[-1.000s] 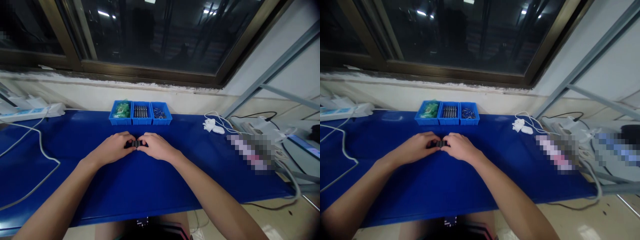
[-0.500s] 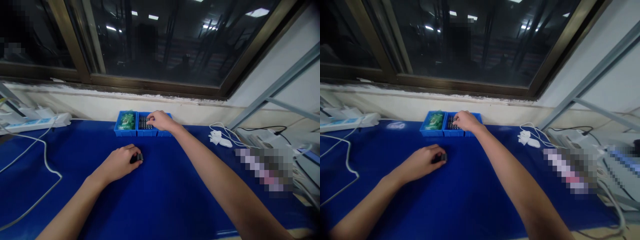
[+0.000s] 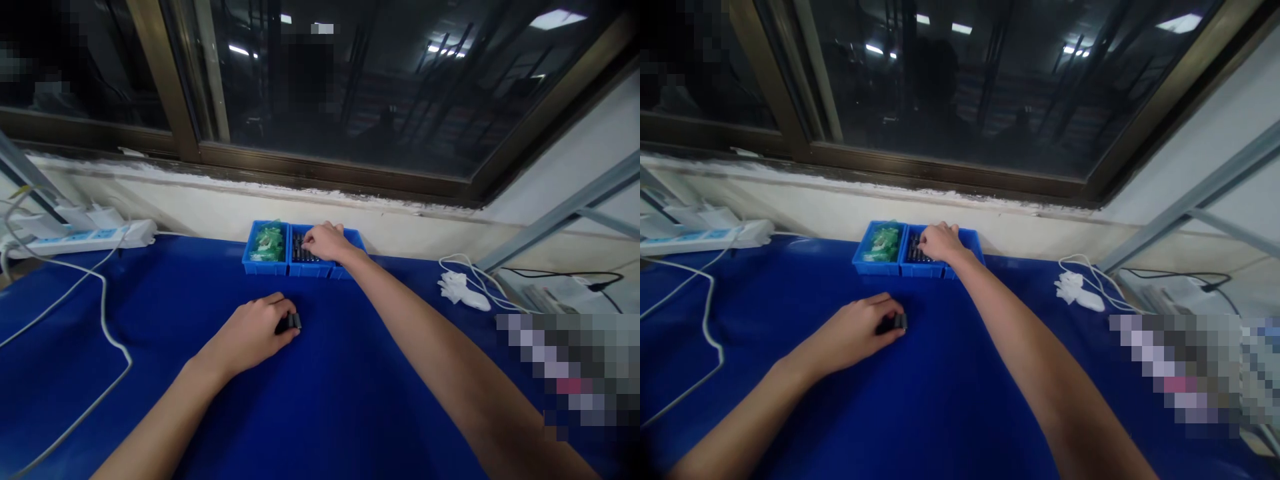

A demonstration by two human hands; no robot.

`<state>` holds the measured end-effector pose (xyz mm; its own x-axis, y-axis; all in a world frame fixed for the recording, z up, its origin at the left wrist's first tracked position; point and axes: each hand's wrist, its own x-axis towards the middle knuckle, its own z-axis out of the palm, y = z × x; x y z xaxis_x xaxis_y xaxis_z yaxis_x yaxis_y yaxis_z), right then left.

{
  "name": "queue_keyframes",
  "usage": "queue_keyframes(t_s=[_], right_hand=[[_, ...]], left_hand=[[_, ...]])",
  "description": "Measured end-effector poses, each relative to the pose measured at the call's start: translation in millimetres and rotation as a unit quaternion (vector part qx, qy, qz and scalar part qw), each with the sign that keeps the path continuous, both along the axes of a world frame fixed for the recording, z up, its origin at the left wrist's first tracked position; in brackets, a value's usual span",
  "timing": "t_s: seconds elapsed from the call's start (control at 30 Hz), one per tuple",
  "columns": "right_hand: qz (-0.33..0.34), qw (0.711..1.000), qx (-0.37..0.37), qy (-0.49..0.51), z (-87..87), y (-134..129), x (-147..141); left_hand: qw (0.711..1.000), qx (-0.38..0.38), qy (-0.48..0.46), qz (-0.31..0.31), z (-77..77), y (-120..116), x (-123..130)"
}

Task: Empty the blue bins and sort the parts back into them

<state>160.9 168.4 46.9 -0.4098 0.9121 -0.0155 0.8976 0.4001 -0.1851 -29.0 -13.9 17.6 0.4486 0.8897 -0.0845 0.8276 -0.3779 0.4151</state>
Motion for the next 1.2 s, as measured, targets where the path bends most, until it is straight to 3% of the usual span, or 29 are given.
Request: queue_keyframes(t_s=[0.27,0.53,0.67,0.73,0.8,0.87,1.0,1.1,1.2], right_hand=[[0.020,1.000,-0.001,-0.007,-5.6,5.0,-16.1],[0.010,1.000,0.003,0.024,0.0,4.2,-10.9],[0.033,0.986,0.120,0.111,13.3,-21.4,2.0],[0.092,0.959,0.212,0.166,18.0,-46.6,12.7],[0.152,0.938,0.253,0.183,18.0,-77.5,24.5],[0.197,0.941,0.223,0.159,12.6,-109.0,35.0],[0.239,0.966,0.073,0.061,-7.4,-151.9,44.4],[0.225,0.973,-0.029,0.053,-19.6,-159.3,42.0],[0.220,0.971,-0.063,0.065,-25.1,-156.3,39.0]], left_hand=[[1.000,-0.002,-0.004,0.003,-1.1,0.2,-0.7],[1.000,0.003,0.001,-0.002,-0.6,1.3,0.8],[1.000,0.014,0.012,0.006,-0.9,0.6,-3.4],[1.000,0.017,0.020,0.016,-0.2,0.4,-7.2],[1.000,0.016,0.021,0.017,0.9,0.6,-10.5],[1.000,0.014,0.015,0.013,1.8,0.9,-12.1],[1.000,0.020,0.002,0.004,2.6,0.5,-10.1],[1.000,0.030,0.003,0.006,2.2,-1.2,-7.7],[0.999,0.034,0.005,0.005,2.0,-3.0,-6.0]])
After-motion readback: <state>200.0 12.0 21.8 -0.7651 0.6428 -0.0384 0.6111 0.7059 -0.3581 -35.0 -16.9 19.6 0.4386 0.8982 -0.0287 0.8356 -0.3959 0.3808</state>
